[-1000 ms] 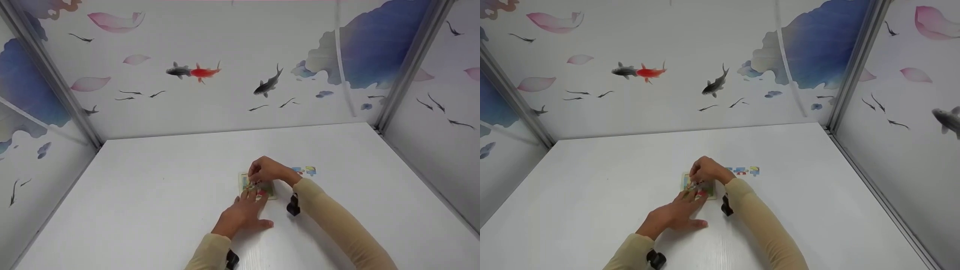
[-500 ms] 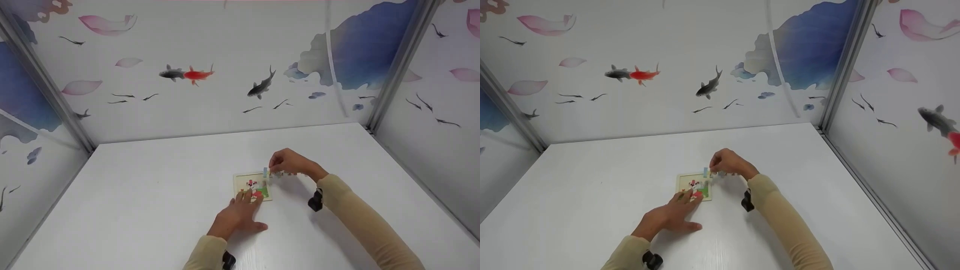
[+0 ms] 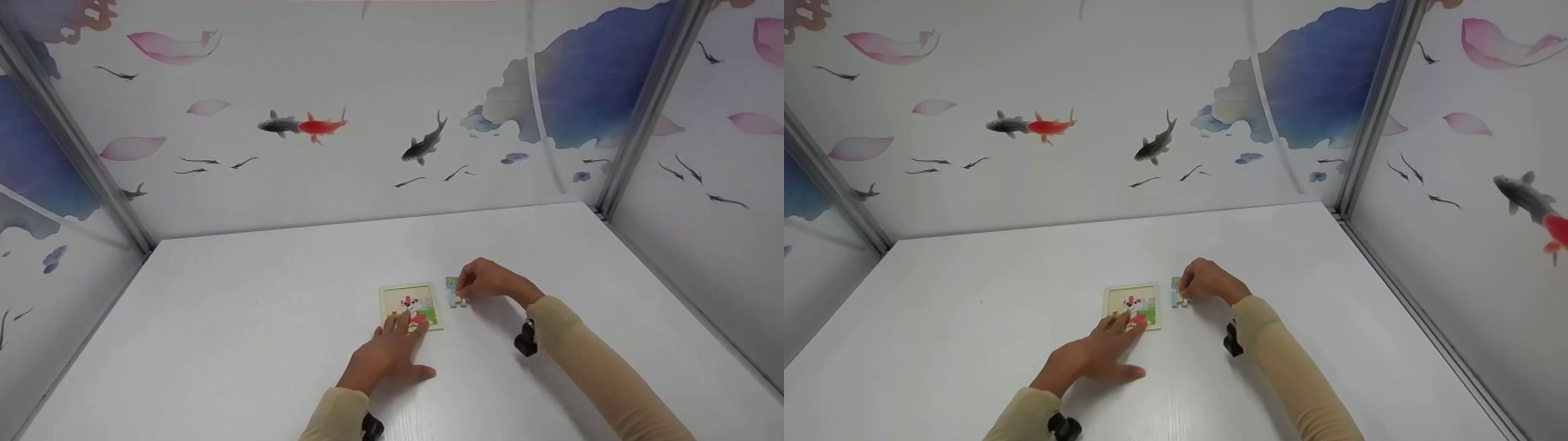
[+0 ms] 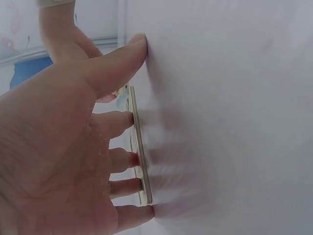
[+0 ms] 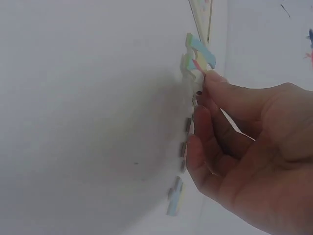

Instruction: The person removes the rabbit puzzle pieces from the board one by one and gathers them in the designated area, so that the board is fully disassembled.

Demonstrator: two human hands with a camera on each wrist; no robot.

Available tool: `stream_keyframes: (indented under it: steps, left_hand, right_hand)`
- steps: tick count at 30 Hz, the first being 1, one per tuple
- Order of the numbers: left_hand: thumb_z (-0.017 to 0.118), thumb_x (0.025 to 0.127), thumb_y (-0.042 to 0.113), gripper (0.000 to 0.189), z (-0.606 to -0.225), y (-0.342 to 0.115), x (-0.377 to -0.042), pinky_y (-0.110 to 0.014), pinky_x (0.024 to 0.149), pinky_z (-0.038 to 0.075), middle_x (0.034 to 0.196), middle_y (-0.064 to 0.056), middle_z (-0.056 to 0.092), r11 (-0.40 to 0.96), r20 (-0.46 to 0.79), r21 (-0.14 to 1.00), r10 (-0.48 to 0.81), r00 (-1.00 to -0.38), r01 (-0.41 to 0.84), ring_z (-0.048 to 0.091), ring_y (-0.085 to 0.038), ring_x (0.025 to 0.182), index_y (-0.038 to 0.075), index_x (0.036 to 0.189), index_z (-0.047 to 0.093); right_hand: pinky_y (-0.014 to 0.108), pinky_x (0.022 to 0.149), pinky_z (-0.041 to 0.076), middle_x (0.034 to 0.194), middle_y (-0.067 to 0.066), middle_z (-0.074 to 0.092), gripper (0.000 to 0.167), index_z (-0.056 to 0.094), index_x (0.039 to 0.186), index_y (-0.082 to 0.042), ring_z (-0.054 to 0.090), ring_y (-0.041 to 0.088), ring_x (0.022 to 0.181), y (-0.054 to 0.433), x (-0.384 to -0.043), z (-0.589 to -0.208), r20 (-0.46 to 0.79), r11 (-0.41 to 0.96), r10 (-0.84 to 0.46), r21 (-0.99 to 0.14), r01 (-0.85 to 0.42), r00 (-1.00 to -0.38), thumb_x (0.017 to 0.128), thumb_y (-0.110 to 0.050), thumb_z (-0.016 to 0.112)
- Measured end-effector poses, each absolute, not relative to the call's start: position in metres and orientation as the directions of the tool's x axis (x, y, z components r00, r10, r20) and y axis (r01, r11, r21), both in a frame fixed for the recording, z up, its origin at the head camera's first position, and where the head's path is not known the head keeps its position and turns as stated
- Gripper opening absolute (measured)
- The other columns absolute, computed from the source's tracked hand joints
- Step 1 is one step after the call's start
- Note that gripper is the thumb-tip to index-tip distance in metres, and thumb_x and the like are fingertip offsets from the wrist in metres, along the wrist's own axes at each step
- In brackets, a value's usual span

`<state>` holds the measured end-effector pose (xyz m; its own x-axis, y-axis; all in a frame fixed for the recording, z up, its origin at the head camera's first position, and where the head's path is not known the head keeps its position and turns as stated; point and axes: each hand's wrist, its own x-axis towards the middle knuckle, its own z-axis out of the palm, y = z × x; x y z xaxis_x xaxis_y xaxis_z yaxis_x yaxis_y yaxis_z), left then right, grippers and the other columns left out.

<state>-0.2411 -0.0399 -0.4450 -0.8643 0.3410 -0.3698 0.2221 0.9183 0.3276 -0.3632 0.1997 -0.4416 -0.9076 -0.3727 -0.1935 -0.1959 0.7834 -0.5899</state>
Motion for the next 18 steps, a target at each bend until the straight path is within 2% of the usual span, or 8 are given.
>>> stream_keyframes:
  steps: [5,18]
  left_hand:
    - [0.070,0.087,0.057,0.087,-0.4446,-0.0416,-0.2413,-0.052,0.125,0.020,0.170,-0.005,0.014,0.919,-0.363,0.324,0.340,-0.867,0.224,0.012,-0.031,0.158,0.034,0.159,0.027]
    - [0.064,0.089,0.062,0.087,-0.4487,-0.0421,-0.2383,-0.052,0.125,0.020,0.171,-0.007,0.011,0.906,-0.331,0.311,0.387,-0.861,0.287,0.011,-0.031,0.158,0.029,0.160,0.026]
  right_hand:
    - [0.031,0.084,0.052,0.100,0.008,0.071,0.011,0.075,0.099,-0.007,0.057,0.017,0.087,0.1975,-0.3594,-0.4451,-0.173,0.778,-0.367,-0.596,-0.200,-0.914,0.089,-0.010,0.075]
    - [0.031,0.078,0.052,0.096,0.009,0.071,0.008,0.075,0.095,-0.005,0.057,0.016,0.084,0.1971,-0.3608,-0.4438,-0.115,0.771,-0.381,-0.587,-0.247,-0.917,0.088,-0.009,0.076]
